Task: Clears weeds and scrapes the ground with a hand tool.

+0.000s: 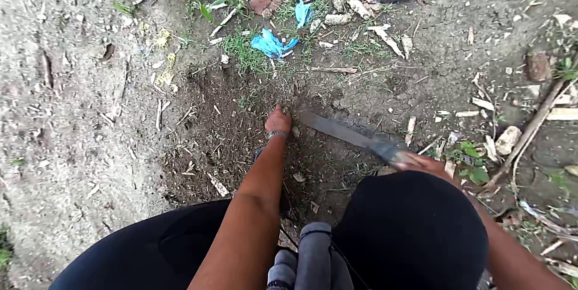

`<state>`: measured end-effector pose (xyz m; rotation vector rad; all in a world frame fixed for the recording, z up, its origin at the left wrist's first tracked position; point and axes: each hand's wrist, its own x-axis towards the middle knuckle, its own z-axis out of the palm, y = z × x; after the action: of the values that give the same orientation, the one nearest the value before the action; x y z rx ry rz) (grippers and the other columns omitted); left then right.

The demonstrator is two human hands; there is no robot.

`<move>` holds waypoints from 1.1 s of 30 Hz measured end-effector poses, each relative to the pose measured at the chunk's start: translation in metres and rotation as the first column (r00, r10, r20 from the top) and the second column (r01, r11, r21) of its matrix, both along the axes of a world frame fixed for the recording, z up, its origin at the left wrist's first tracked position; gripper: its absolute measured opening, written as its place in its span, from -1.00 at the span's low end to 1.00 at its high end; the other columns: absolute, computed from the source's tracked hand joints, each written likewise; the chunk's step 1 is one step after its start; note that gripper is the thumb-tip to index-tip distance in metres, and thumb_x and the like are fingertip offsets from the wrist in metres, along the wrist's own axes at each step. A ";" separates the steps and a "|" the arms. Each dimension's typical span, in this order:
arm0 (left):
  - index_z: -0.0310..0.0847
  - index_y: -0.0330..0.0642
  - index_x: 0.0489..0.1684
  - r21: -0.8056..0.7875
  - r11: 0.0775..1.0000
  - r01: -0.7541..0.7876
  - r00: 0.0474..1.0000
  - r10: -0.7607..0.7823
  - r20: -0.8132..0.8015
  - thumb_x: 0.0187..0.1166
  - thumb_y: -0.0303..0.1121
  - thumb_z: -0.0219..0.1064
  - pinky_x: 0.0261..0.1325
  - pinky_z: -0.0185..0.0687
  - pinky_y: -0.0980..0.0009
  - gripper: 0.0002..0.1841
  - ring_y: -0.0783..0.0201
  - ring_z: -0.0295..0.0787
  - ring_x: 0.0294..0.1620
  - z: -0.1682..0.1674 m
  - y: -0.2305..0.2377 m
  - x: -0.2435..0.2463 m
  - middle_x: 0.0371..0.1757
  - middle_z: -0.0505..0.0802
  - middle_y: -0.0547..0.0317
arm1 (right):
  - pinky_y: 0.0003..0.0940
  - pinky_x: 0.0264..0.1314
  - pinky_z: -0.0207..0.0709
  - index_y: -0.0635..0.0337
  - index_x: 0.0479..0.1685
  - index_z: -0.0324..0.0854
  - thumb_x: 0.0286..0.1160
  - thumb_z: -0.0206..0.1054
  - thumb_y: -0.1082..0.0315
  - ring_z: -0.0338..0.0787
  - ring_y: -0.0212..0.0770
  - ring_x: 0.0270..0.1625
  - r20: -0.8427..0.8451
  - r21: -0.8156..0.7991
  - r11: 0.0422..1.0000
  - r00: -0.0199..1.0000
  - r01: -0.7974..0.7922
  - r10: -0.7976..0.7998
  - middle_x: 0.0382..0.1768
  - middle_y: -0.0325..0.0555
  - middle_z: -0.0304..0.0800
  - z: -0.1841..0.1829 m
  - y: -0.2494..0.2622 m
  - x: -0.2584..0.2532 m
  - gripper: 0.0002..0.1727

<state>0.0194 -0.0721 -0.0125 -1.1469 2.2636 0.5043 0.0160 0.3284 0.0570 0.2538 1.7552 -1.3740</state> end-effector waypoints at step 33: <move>0.68 -0.16 0.43 0.074 0.995 0.065 0.936 -0.035 -0.350 0.72 -0.09 0.28 0.39 0.53 -0.38 -0.55 -0.32 0.77 0.35 0.020 0.064 -0.018 0.27 0.85 -0.29 | -0.66 0.16 0.67 0.34 0.18 0.71 0.57 0.08 0.57 0.84 -0.56 -0.01 -0.043 -0.028 0.906 0.905 0.422 -0.423 -0.05 -0.23 0.93 0.025 0.068 0.073 -0.65</move>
<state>0.0010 -0.0086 0.0071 -1.0179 2.5339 0.8313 0.0892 0.3965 0.0818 0.6275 1.7922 -1.7125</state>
